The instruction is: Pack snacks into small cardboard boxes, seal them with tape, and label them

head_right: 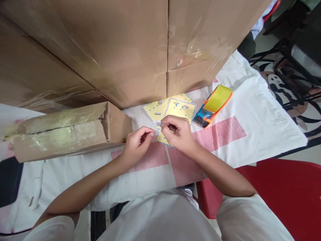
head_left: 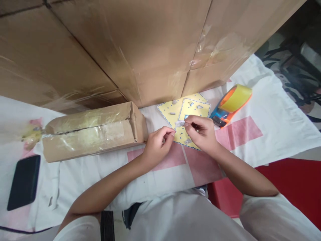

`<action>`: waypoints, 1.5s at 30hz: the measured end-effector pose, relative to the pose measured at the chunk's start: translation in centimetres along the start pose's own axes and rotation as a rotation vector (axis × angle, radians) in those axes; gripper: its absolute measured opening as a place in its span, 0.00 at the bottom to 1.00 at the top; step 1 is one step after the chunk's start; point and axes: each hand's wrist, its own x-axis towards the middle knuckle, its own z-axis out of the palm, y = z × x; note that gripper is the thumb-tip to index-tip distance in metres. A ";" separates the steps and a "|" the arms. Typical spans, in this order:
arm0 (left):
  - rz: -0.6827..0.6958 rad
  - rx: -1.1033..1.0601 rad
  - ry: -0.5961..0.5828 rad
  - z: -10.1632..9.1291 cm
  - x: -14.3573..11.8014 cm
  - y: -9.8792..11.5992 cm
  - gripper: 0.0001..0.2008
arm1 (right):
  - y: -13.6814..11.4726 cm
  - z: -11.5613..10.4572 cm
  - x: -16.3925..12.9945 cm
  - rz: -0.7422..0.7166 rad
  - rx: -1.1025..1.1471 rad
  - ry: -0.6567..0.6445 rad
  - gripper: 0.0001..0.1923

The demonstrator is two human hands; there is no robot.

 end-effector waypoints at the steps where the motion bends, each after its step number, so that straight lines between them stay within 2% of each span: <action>1: -0.022 -0.002 -0.008 0.3 0.1 -0.2 0.06 | 0.2 0.0 0.1 -0.037 -0.032 0.014 0.08; 4: -0.030 0.035 -0.057 1.6 0.5 -0.9 0.05 | 0.8 0.1 0.3 -0.101 -0.121 0.031 0.08; 6: -0.006 0.149 -0.130 2.5 0.9 -1.2 0.06 | 1.1 0.5 0.4 -0.095 -0.135 0.027 0.09; 9: 0.022 0.372 -0.232 3.6 1.6 -1.2 0.08 | 1.2 1.7 1.0 -0.010 -0.059 -0.030 0.08; 11: 0.028 0.452 -0.255 3.8 1.7 -0.9 0.07 | 0.9 2.8 1.6 0.115 0.076 -0.088 0.07; 15: 0.003 0.370 -0.177 2.9 0.4 0.0 0.10 | 0.2 4.1 2.9 0.420 0.458 -0.206 0.05; 18: -0.033 0.191 -0.066 1.6 -1.6 0.4 0.12 | -0.2 4.1 3.5 0.507 0.657 -0.257 0.07; 22: -0.071 0.057 0.089 0.0 -4.1 0.5 0.13 | -0.3 4.2 3.3 0.430 0.709 -0.243 0.05; 26: -0.146 -0.038 0.250 -0.6 -5.2 0.4 0.13 | -0.1 4.6 2.4 0.354 0.723 -0.253 0.06; 29: -0.176 -0.178 0.390 -0.3 -5.3 0.4 0.08 | -0.4 4.7 1.9 0.290 0.634 -0.290 0.08; 31: -0.177 -0.254 0.459 0.3 -5.1 0.6 0.10 | -0.7 4.6 1.6 0.225 0.542 -0.312 0.08; 36: -0.164 -0.284 0.598 1.3 -5.1 0.8 0.10 | -1.3 4.2 1.3 0.069 0.414 -0.339 0.05; 38: -0.132 -0.221 0.615 1.1 -5.2 0.9 0.09 | -1.3 3.8 1.5 0.015 0.359 -0.396 0.05; 43: -0.139 0.007 0.453 -0.1 -5.5 1.5 0.07 | -1.2 2.3 2.8 -0.076 0.250 -0.631 0.05; 45: -0.134 0.082 0.424 -0.4 -5.8 2.0 0.06 | -1.2 2.3 3.5 -0.085 0.262 -0.676 0.05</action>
